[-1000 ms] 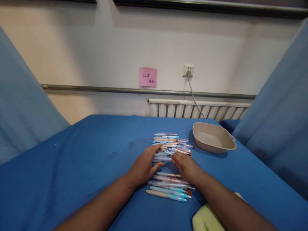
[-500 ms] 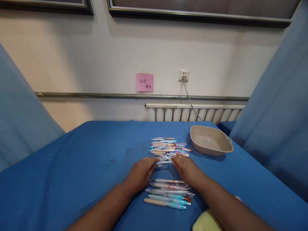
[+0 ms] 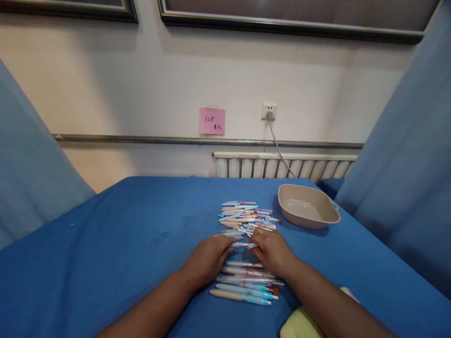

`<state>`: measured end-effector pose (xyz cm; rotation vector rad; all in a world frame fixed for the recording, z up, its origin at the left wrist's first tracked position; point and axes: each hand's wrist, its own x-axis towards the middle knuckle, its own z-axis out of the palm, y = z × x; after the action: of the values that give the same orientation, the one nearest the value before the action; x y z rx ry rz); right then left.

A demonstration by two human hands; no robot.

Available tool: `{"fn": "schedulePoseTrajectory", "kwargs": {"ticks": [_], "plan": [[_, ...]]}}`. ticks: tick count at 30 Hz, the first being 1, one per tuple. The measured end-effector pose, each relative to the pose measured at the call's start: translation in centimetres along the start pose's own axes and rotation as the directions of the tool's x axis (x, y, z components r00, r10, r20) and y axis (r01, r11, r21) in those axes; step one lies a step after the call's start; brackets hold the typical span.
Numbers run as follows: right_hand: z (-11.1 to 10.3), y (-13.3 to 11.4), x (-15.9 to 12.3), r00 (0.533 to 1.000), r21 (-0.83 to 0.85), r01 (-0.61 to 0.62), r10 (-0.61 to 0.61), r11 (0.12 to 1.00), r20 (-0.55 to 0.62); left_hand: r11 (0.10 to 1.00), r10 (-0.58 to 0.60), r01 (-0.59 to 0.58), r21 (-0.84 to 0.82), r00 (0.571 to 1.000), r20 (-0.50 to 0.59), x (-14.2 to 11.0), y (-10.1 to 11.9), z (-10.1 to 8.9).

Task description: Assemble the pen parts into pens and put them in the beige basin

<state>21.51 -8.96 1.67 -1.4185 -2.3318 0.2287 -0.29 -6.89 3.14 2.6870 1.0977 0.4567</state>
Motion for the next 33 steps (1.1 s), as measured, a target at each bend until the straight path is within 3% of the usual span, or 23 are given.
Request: {"fn": "schedulePoseTrajectory", "kwargs": {"ticks": [3, 8, 13, 17, 20, 24, 28, 33], "plan": [[-0.4, 1.0, -0.1, 0.999, -0.080, -0.027, 0.029, 0.996, 0.023, 0.999, -0.030, 0.032, 0.039, 0.999, -0.031, 0.1, -1.2, -0.4], [-0.8, 2.0, -0.4, 0.993, -0.168, -0.071, 0.086, 0.983, 0.082, 0.989, -0.110, 0.124, 0.074, 0.979, -0.173, 0.3, -3.0, -1.6], [-0.2, 1.7, -0.4, 0.994, -0.139, -0.077, 0.086, 0.987, 0.066, 1.000, 0.020, -0.021, -0.014, 0.995, -0.099, 0.4, -1.8, -0.6], [-0.2, 1.7, -0.2, 0.995, -0.071, -0.099, 0.099, 0.992, -0.014, 1.000, -0.003, 0.001, -0.010, 0.994, -0.114, 0.6, -1.4, 0.8], [-0.5, 1.5, -0.4, 0.998, -0.018, -0.049, 0.048, 0.999, -0.042, 1.000, 0.009, -0.010, -0.011, 0.994, -0.110, 0.6, -1.7, 1.2], [-0.6, 0.3, -0.7, 0.991, 0.073, 0.076, -0.083, 0.994, 0.100, 0.999, -0.002, -0.004, -0.037, 0.987, -0.161, 0.5, -1.7, 0.8], [-0.6, -0.7, -0.9, 0.978, 0.062, 0.109, -0.118, 0.992, 0.170, 0.997, -0.045, 0.029, -0.077, 0.975, -0.220, 0.5, -1.4, 0.4], [-1.0, -1.1, -0.9, 0.978, -0.002, 0.120, -0.118, 0.993, 0.175, 0.986, -0.030, 0.008, -0.166, 0.990, -0.135, 0.3, -0.3, -0.1]]}}
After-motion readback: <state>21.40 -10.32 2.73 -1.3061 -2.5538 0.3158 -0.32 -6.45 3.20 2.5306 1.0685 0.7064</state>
